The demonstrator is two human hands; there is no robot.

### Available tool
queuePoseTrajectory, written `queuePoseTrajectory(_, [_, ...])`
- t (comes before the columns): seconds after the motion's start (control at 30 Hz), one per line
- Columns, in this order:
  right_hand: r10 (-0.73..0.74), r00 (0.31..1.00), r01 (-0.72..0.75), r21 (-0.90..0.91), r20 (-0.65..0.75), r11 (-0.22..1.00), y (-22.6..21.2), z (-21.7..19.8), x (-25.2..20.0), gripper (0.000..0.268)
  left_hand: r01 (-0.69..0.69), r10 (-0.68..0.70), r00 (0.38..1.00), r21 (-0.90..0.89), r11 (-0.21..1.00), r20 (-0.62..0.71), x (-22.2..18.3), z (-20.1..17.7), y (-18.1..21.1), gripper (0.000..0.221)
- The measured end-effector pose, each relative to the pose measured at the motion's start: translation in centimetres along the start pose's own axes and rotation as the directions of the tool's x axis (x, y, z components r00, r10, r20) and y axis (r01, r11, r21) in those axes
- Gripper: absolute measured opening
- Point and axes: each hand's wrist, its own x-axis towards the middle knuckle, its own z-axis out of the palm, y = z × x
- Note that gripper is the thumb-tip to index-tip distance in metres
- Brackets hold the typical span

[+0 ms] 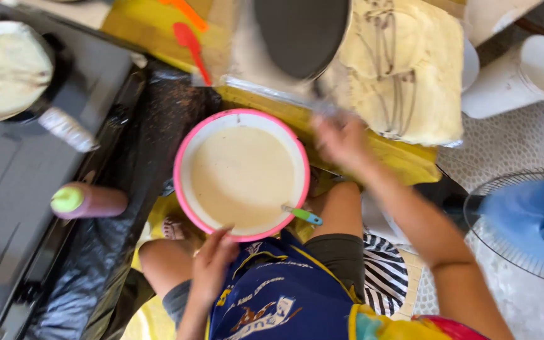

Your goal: Preparing and cooking crepes by pouring batter into a pan, spreading it thin, and stacking the finished products.

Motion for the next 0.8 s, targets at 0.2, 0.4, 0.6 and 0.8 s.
queuePoseTrajectory(0.2, [-0.017,0.738,-0.501,0.564,0.675,0.657,15.5,25.0,-9.8,0.058,-0.357,0.360,0.930,-0.423,0.833,-0.076,3.5,-0.1,-7.4,0.077])
queuePoseTrajectory(0.4, [-0.385,0.430,0.446,0.179,0.817,0.877,4.4,31.3,-13.7,0.035,-0.219,-0.067,0.895,-0.567,0.794,-0.441,-4.5,-9.5,-16.7,0.044])
queuePoseTrajectory(0.6, [-0.643,0.613,0.657,0.157,0.459,0.738,5.8,45.4,-3.1,0.144,-0.106,-0.251,0.628,-0.401,0.910,-0.737,-14.2,-15.5,-14.9,0.027])
queuePoseTrajectory(0.8, [-0.529,0.783,0.527,0.104,0.326,0.844,7.0,46.2,1.4,0.098,-0.055,-0.233,0.752,-0.411,0.910,-0.617,-12.6,-14.9,-13.6,0.033])
